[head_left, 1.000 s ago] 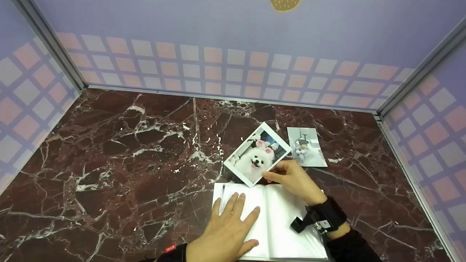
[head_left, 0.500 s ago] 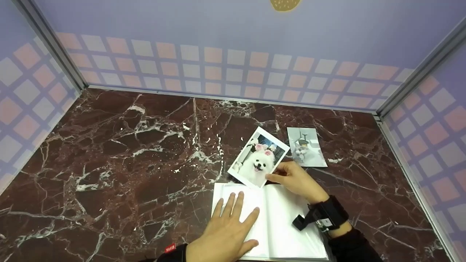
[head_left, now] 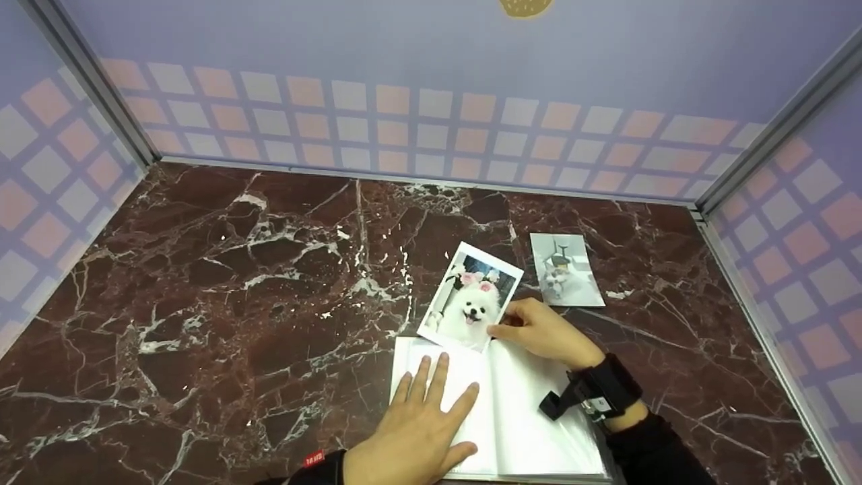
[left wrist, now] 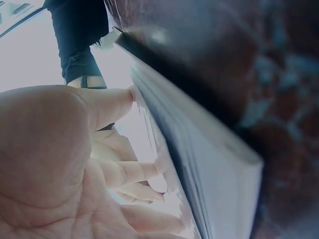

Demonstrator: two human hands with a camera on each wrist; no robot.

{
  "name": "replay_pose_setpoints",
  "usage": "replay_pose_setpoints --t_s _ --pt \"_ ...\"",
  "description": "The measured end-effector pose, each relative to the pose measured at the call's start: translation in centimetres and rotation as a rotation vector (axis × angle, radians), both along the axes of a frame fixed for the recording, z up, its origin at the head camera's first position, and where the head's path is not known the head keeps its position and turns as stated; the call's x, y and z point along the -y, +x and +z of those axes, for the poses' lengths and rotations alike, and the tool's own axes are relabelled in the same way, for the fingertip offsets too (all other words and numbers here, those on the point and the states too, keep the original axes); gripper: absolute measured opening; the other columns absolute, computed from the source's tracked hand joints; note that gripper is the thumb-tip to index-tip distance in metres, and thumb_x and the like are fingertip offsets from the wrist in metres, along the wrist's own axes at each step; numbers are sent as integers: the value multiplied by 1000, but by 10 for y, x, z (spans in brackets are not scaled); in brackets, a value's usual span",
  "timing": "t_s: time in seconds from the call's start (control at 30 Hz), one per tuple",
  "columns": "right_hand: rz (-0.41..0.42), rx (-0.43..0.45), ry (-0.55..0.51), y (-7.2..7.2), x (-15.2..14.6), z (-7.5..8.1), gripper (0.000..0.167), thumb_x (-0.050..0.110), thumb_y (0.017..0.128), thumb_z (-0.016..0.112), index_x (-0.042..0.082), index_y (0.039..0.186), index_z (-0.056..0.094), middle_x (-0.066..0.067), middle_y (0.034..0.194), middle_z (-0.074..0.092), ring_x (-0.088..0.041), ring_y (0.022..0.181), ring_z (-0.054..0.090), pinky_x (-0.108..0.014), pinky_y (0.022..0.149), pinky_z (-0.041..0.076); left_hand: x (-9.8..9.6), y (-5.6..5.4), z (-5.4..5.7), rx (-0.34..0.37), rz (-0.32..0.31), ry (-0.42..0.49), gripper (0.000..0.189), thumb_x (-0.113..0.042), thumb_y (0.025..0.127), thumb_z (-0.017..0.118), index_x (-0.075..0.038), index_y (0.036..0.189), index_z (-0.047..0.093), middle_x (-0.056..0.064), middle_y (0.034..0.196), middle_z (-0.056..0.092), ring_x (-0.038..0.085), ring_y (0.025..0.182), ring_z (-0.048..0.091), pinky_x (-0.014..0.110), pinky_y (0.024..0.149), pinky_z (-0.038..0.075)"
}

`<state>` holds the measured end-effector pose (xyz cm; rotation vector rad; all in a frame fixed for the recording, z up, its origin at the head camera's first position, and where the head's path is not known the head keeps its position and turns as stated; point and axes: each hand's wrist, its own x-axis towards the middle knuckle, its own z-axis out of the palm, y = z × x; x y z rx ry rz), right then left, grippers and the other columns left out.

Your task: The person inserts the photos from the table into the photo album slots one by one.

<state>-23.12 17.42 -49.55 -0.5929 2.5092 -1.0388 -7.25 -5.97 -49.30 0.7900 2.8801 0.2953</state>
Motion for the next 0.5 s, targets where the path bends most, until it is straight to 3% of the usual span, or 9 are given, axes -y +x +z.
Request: replay_pose_setpoints --t_s 0.27,0.5 --pt "58 22 21 -6 4 5 22 25 97 76 10 82 71 7 71 54 -9 59 44 -21 54 35 0 -1 0 31 8 6 73 -61 102 61 -26 164 45 34 171 28 54 158 31 69 120 39" --pt "-20 49 -35 -8 5 5 23 30 97 79 10 87 74 1 79 69 -11 67 54 -22 62 42 0 -2 0 22 0 -1 74 -61 101 63 -26 164 45 33 171 29 53 158 33 69 120 40"
